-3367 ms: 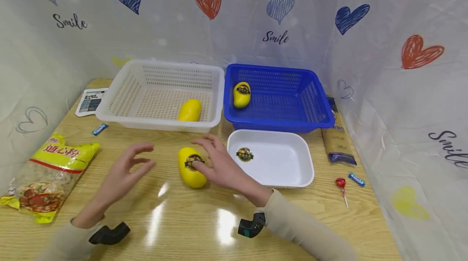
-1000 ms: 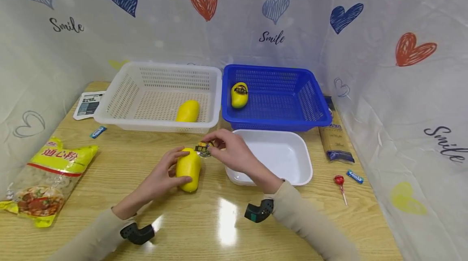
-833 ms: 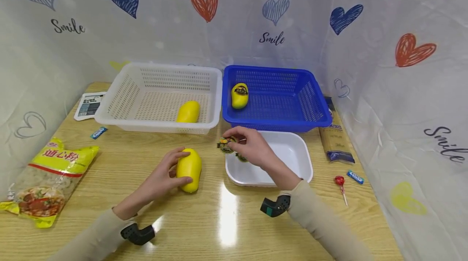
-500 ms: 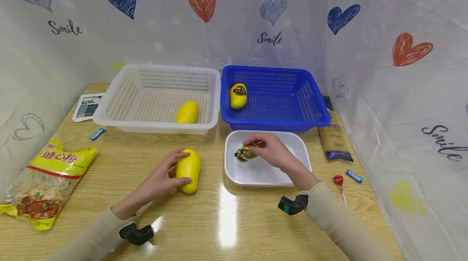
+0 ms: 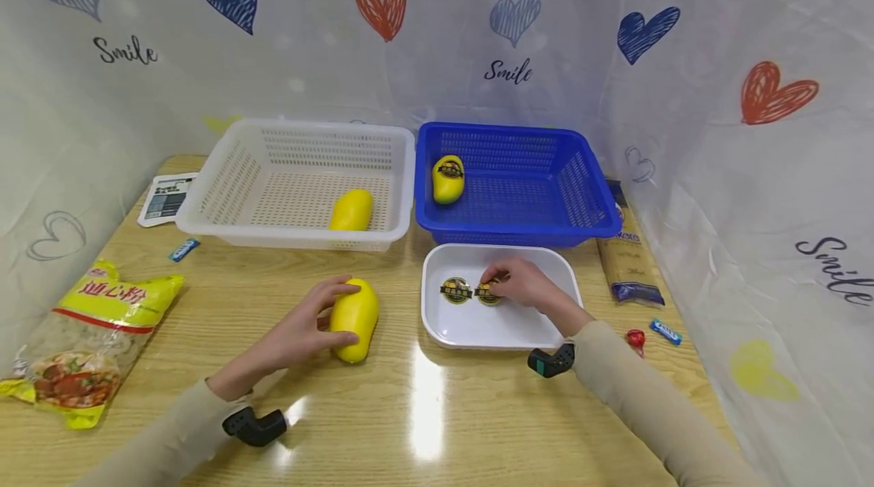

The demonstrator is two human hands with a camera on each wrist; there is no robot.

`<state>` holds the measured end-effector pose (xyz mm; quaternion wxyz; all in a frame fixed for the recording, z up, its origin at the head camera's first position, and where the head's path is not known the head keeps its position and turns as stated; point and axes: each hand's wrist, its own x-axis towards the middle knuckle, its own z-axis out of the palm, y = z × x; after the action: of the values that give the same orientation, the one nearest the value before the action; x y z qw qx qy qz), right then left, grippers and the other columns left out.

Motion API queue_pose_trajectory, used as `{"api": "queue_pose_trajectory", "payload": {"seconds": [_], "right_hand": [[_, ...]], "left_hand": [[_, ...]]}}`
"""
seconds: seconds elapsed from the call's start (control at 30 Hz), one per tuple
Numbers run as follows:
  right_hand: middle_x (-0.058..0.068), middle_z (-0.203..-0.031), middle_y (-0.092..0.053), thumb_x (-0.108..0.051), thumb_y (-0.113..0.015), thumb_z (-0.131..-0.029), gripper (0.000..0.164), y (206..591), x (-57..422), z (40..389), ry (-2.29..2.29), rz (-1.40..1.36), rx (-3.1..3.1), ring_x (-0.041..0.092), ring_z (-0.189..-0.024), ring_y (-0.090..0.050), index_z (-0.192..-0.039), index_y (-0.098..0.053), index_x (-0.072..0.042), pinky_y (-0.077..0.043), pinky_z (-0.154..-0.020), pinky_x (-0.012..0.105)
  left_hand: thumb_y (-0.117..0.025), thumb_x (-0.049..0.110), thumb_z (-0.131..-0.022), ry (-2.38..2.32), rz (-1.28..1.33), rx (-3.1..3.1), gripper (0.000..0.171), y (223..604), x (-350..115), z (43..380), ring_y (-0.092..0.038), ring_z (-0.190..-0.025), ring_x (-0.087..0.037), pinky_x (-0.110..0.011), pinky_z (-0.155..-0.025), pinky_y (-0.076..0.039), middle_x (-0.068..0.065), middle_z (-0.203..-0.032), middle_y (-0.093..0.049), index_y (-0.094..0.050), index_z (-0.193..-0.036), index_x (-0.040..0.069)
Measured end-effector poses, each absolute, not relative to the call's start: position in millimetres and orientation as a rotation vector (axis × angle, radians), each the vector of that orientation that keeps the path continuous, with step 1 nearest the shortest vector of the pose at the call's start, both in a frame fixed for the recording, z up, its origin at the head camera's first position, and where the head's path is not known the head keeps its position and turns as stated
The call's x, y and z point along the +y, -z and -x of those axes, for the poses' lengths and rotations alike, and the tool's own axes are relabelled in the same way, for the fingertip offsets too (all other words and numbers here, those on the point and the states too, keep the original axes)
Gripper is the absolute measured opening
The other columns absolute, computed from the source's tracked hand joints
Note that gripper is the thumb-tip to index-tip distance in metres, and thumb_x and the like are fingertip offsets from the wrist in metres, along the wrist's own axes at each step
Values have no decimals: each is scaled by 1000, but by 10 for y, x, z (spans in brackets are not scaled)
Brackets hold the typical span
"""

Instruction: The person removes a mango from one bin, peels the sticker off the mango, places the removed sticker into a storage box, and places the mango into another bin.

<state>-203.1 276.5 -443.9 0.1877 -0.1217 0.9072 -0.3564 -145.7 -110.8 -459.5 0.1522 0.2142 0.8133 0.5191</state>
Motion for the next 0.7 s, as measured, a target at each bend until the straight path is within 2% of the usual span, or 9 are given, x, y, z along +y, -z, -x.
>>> {"api": "queue_pose_trajectory", "payload": {"seconds": [0.37,0.7], "right_hand": [[9,-99,-68,-2,-67,-88,16,4425,2761,2017,986,306,2569,19,-87,-57,-103,-72,-2,-47,-73,31],[5,-86,-68,-1,-72,-80,15,4478,2709,2040,822,447,2712,15,-78,-55,-95,-73,-3,-46,-70,30]], "left_hand": [[-81,22,-82,-1486,-634,2335,70,4604,-1102,1476,-38,-133,-42,-52,-101,-44,-18,-157,-21,-46,-141,7],[-81,20,-81,-1483,-640,2339,70,4601,-1100,1478,-37,-134,-40,-54,-102,-41,-18,-157,-21,-46,-140,7]]}}
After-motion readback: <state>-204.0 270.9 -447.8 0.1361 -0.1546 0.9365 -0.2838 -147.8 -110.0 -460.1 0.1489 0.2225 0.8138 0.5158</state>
